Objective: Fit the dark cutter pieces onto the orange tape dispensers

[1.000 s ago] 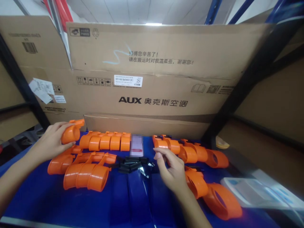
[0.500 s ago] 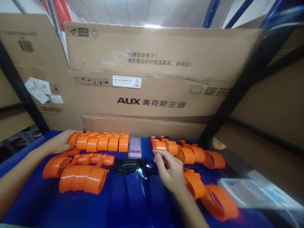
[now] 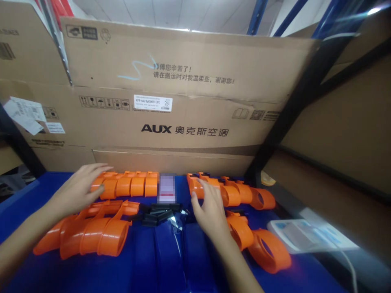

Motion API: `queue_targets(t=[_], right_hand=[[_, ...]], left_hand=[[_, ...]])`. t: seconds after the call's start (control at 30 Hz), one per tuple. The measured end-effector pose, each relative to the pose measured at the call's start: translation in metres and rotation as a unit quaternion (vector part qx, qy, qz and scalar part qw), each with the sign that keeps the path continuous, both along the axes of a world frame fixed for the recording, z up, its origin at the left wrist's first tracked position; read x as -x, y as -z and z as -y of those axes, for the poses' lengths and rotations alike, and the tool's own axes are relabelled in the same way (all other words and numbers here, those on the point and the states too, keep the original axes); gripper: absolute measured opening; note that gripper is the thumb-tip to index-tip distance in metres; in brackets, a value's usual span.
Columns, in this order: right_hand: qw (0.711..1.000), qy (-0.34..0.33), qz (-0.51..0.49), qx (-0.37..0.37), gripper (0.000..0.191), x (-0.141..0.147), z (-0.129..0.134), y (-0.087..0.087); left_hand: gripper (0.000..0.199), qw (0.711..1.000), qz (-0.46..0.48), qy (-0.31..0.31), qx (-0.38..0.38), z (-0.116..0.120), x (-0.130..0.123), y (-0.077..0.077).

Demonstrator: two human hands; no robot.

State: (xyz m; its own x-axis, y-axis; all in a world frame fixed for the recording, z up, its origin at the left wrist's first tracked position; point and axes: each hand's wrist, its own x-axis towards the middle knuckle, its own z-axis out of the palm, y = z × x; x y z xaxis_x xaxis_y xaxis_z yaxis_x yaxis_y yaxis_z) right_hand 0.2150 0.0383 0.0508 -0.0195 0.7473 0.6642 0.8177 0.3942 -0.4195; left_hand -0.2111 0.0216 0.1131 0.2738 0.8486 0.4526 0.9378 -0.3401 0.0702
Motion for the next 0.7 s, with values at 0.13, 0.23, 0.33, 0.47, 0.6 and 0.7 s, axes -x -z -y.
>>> queue_targets(t=[0.13,0.23,0.33,0.47,0.6,0.7], right_hand=[[0.996,0.023,0.079,0.046,0.053,-0.001,-0.001,0.01],[0.994,0.019,0.099,0.05,0.049,-0.003,-0.001,0.012],[0.994,0.018,0.099,0.05,0.046,-0.003,-0.002,0.012],[0.991,0.043,0.107,0.068,0.048,-0.002,-0.002,0.015],[0.993,0.043,0.091,0.064,0.047,-0.003,-0.004,0.018],[0.994,0.035,0.075,0.07,0.047,-0.006,-0.008,0.019]], left_hand=[[0.047,0.983,0.149,0.11,0.005,0.032,-0.095,0.0],[0.036,0.944,0.266,0.185,0.06,0.048,-0.163,0.018],[0.019,0.889,0.389,0.223,0.091,0.05,-0.21,0.043],[0.012,0.872,0.428,0.227,0.074,0.047,-0.229,0.07],[0.016,0.86,0.45,0.225,0.089,0.049,-0.22,0.085],[0.016,0.829,0.509,0.186,0.137,0.05,-0.216,0.09]])
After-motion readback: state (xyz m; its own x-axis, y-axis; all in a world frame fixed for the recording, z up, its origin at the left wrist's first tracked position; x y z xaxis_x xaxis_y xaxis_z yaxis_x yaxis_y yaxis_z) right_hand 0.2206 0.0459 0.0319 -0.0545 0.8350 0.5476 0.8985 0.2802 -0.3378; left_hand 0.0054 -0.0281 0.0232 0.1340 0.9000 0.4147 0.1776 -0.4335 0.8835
